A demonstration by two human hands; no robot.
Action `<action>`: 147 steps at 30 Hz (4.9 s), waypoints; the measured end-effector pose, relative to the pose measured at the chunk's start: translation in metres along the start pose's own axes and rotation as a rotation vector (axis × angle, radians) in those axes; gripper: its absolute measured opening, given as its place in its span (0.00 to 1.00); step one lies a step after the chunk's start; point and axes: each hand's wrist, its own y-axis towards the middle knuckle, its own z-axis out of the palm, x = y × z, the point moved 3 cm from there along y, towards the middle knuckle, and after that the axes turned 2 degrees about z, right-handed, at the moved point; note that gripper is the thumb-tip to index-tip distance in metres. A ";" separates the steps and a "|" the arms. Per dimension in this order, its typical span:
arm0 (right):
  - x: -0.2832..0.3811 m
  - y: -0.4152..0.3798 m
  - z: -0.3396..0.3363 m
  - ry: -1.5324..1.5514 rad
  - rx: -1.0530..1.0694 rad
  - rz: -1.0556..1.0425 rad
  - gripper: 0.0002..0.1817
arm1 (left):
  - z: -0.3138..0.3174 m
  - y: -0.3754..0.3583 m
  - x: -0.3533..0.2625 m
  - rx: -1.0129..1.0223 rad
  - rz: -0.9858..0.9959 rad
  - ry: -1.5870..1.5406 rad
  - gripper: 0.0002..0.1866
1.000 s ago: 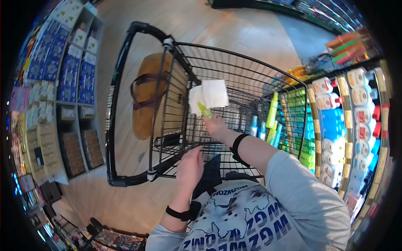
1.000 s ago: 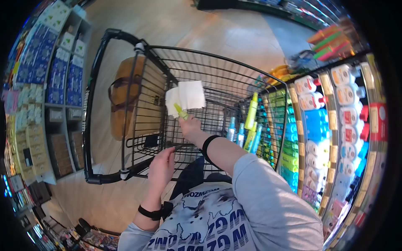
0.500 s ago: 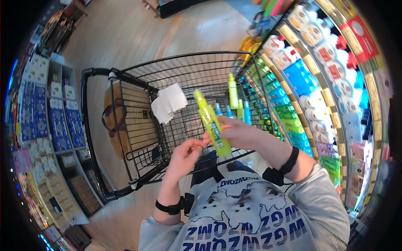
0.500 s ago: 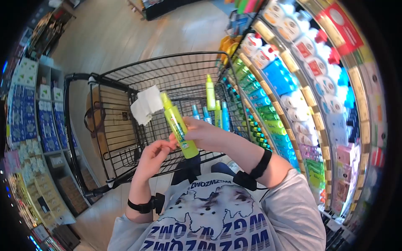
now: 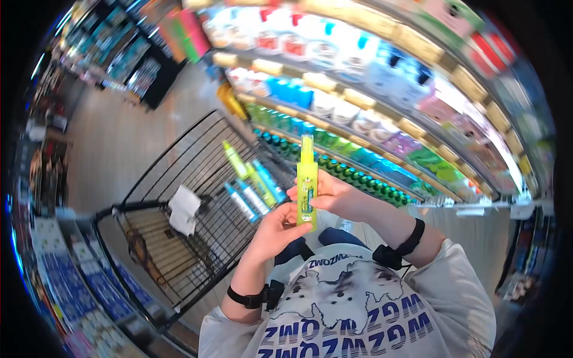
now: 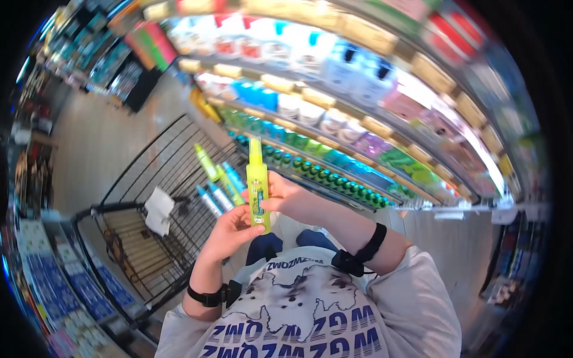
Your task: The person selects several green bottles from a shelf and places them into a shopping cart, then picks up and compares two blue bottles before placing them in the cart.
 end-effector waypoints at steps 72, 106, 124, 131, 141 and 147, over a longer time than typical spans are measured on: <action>-0.021 -0.300 -0.285 -1.106 -1.165 -0.352 0.11 | 0.363 0.239 0.112 0.402 -0.093 0.374 0.46; -0.018 -0.295 -0.304 -1.064 -1.401 -0.334 0.17 | 0.364 0.251 0.117 0.366 -0.107 0.386 0.46; -0.042 -0.326 -0.280 -0.934 -1.264 -0.295 0.15 | 0.360 0.269 0.136 0.293 -0.293 0.202 0.45; -0.067 -0.320 -0.295 -0.960 -1.253 -0.124 0.21 | 0.360 0.282 0.145 0.321 -0.340 -0.175 0.45; -0.063 -0.314 -0.305 -0.935 -1.224 0.052 0.24 | 0.363 0.288 0.144 0.317 -0.351 -0.205 0.43; -0.061 -0.314 -0.307 -0.933 -1.214 0.078 0.25 | 0.363 0.291 0.144 0.304 -0.355 -0.205 0.41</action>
